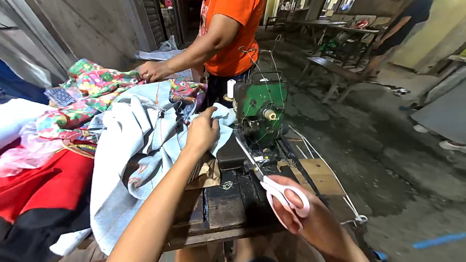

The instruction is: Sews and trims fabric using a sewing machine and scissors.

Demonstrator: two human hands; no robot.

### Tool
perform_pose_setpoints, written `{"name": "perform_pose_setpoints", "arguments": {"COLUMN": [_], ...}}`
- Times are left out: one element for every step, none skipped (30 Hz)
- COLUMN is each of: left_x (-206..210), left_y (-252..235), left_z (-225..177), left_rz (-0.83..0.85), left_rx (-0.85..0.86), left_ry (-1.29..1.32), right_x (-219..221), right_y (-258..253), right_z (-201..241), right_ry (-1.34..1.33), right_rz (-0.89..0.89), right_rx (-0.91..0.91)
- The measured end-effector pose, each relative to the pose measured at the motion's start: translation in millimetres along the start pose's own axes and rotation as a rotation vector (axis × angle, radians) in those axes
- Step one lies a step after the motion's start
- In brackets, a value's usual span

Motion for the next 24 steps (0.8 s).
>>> {"name": "perform_pose_setpoints", "arguments": {"left_x": [-6,-11,-14,-17,-19,-20,-21,-22,-24,-26,-30,-35,-42,-54,-67,-82,-97,-110,-122,-133,-141,-145,-147,-150], "left_y": [7,13,17,20,23,26,28,31,34,37,41,48,56,69,85,105,128,153,177,200,222,244,267,287], "left_z": [-2,-3,-3,-2,-1,0,2,3,5,8,14,23,34,45,57,65,73,80,83,82,82,86,95,100], "left_rz": [-0.017,-0.032,-0.041,-0.038,-0.035,-0.034,-0.03,-0.019,-0.011,-0.01,-0.013,-0.028,-0.06,-0.117,-0.189,-0.273,-0.358,-0.433,-0.497,-0.547,-0.58,-0.571,-0.57,-0.707], "left_rx": [0.002,0.01,0.019,0.021,0.027,0.038,0.045,0.042,0.03,0.01,-0.018,-0.055,-0.101,-0.152,-0.206,-0.255,-0.294,-0.308,-0.275,-0.211,-0.128,-0.059,-0.062,-0.285], "left_ry": [0.018,0.03,0.039,0.043,0.046,0.046,0.053,0.064,0.083,0.116,0.171,0.247,0.35,0.467,0.581,0.68,0.772,0.849,0.901,0.917,0.93,0.985,1.104,1.184], "right_x": [2,4,8,12,15,18,21,23,24,24,23,20,17,13,12,12,14,16,14,9,2,-8,-17,-23], "right_y": [-6,-11,-16,-21,-26,-30,-33,-35,-36,-35,-31,-26,-17,-7,5,15,22,26,25,22,16,7,-3,-12], "right_z": [0,0,0,1,1,1,1,1,1,0,-1,-2,0,3,7,13,19,22,23,21,16,10,2,-6], "right_ry": [-0.038,-0.082,-0.129,-0.172,-0.201,-0.22,-0.226,-0.219,-0.199,-0.161,-0.106,-0.024,0.076,0.201,0.355,0.518,0.681,0.84,0.985,1.1,1.192,1.271,1.354,1.428], "right_rz": [-0.006,-0.011,-0.019,-0.033,-0.063,-0.102,-0.136,-0.156,-0.161,-0.147,-0.111,-0.064,-0.011,0.052,0.096,0.119,0.123,0.133,0.149,0.164,0.18,0.195,0.207,0.208], "right_rx": [0.012,0.018,0.026,0.033,0.043,0.051,0.057,0.055,0.045,0.031,0.009,-0.015,-0.021,-0.017,-0.009,0.002,0.022,0.055,0.09,0.109,0.101,0.054,-0.009,-0.076]}}
Point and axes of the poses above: each hand's wrist, its own y-axis away from the middle knuckle, its own x-axis out of the palm, z = x × y, the point moved 6 cm from there along -y, towards the middle knuckle, and after that the axes turned 1 degree about z, right-handed, at the moved point
